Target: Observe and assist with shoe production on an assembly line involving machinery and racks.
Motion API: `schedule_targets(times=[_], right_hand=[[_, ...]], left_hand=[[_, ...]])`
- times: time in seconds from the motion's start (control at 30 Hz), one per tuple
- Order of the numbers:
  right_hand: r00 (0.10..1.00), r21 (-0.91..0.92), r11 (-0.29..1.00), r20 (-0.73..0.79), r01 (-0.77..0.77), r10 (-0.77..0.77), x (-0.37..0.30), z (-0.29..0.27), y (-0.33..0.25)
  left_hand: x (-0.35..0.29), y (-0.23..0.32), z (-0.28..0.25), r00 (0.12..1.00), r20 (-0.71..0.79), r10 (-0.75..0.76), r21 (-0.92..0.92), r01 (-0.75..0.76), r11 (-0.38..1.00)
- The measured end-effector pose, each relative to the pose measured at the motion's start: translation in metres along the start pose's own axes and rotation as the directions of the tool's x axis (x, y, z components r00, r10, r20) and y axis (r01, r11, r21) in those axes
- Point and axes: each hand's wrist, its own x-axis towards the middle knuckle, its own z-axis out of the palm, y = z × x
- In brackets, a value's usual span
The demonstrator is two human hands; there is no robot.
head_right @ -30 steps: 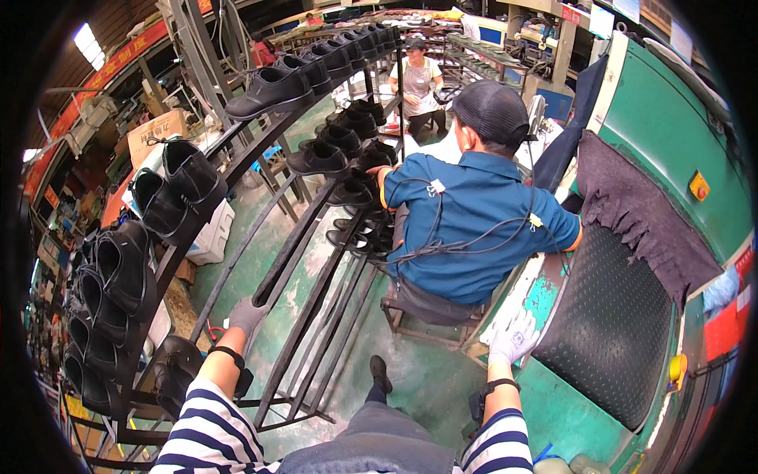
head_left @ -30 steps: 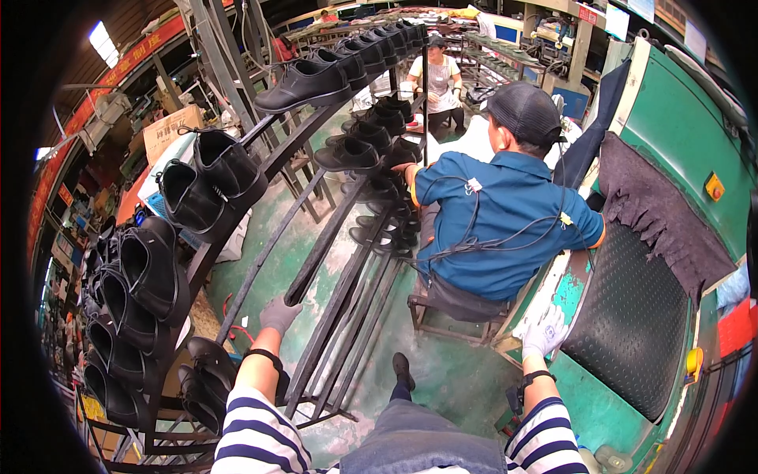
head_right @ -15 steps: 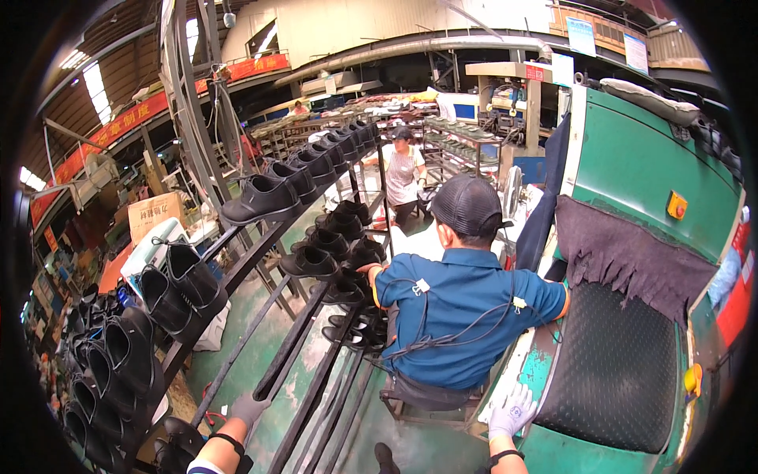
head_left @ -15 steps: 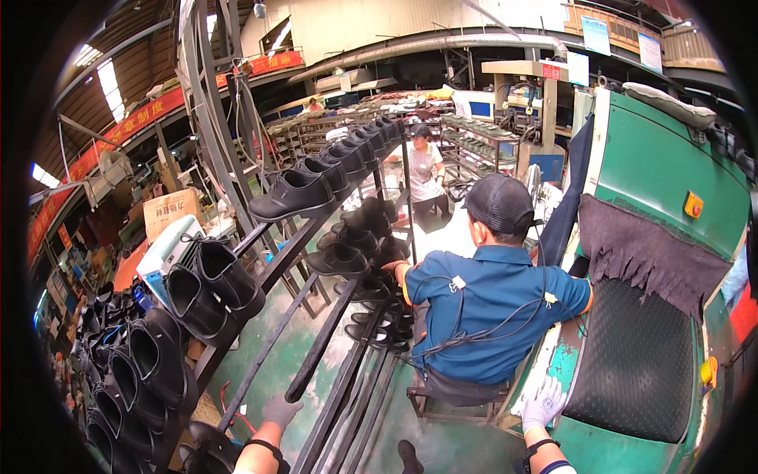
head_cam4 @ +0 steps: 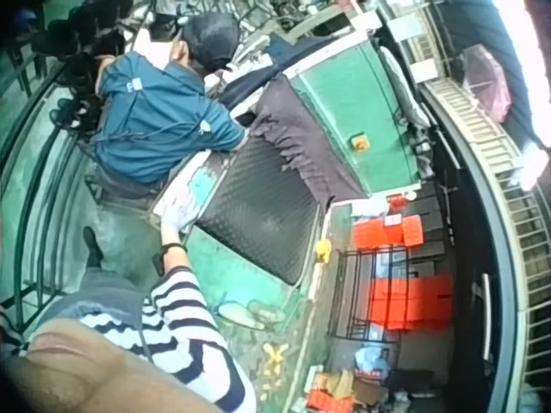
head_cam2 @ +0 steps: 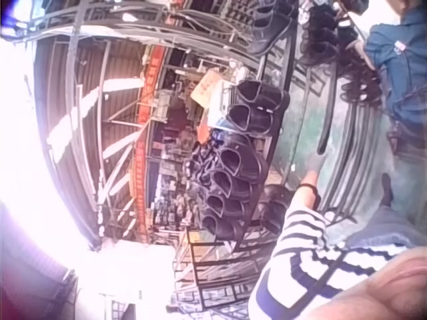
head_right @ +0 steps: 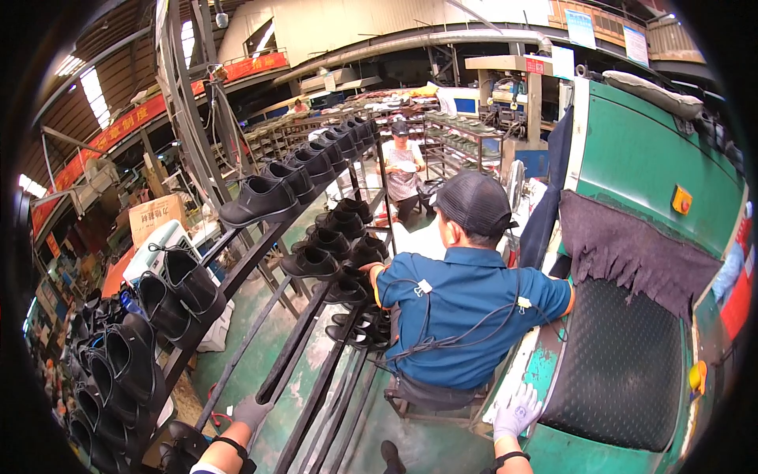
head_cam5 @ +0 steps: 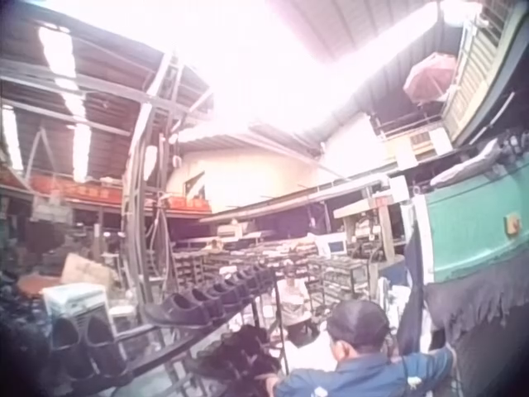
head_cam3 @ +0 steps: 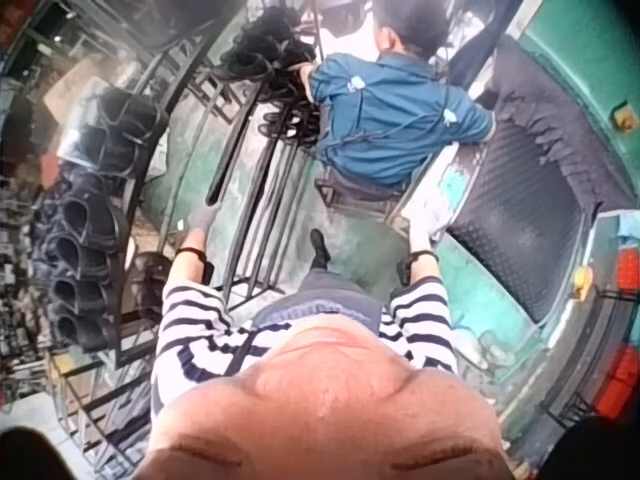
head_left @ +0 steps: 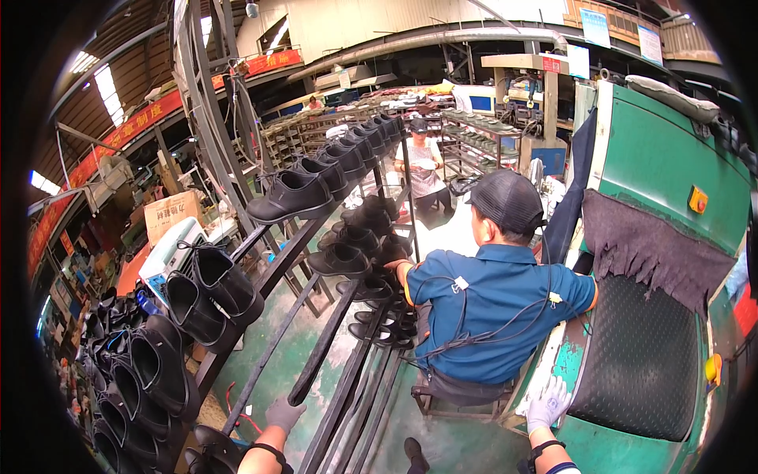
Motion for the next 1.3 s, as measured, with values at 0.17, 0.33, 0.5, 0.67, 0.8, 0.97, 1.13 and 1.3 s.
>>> schedule_targets(times=[0.17, 0.33, 0.5, 0.67, 0.8, 0.97, 1.13, 1.3], right_hand=[[0.999, -0.02, 1.0, -0.042, 0.01, -0.011, -0.003, -0.001, 0.003], [1.0, -0.026, 1.0, 0.022, 0.004, -0.003, 0.001, -0.006, -0.002], [0.993, -0.081, 0.996, -0.104, 0.046, -0.054, 0.001, 0.015, 0.004], [0.997, -0.051, 0.998, -0.062, 0.044, -0.047, 0.003, 0.015, 0.011], [0.997, -0.036, 0.998, -0.056, 0.043, -0.045, 0.002, 0.005, 0.004], [0.999, -0.013, 1.0, -0.03, 0.025, -0.026, 0.004, -0.005, 0.0], [0.997, -0.025, 0.999, -0.063, 0.045, -0.047, -0.006, 0.001, -0.004], [1.0, -0.056, 0.998, 0.023, 0.018, -0.017, -0.007, -0.007, -0.002]], left_hand=[[-0.001, 0.001, 0.002, 1.0, 0.012, -0.02, 0.034, 0.02, 0.999], [-0.002, -0.005, 0.005, 0.999, -0.031, 0.009, -0.01, -0.009, 1.0], [0.001, -0.002, 0.0, 1.0, 0.011, 0.007, -0.044, -0.007, 0.999], [-0.002, 0.004, 0.0, 0.999, -0.007, 0.031, -0.053, -0.032, 0.998], [0.001, -0.004, 0.008, 0.999, -0.044, 0.031, 0.004, -0.03, 1.0], [-0.001, 0.01, -0.004, 0.999, 0.04, 0.001, -0.009, -0.001, 1.0], [0.009, -0.016, 0.01, 0.99, -0.123, 0.063, 0.028, -0.059, 0.998], [0.017, -0.005, 0.008, 0.996, -0.031, 0.088, -0.058, -0.09, 0.994]])
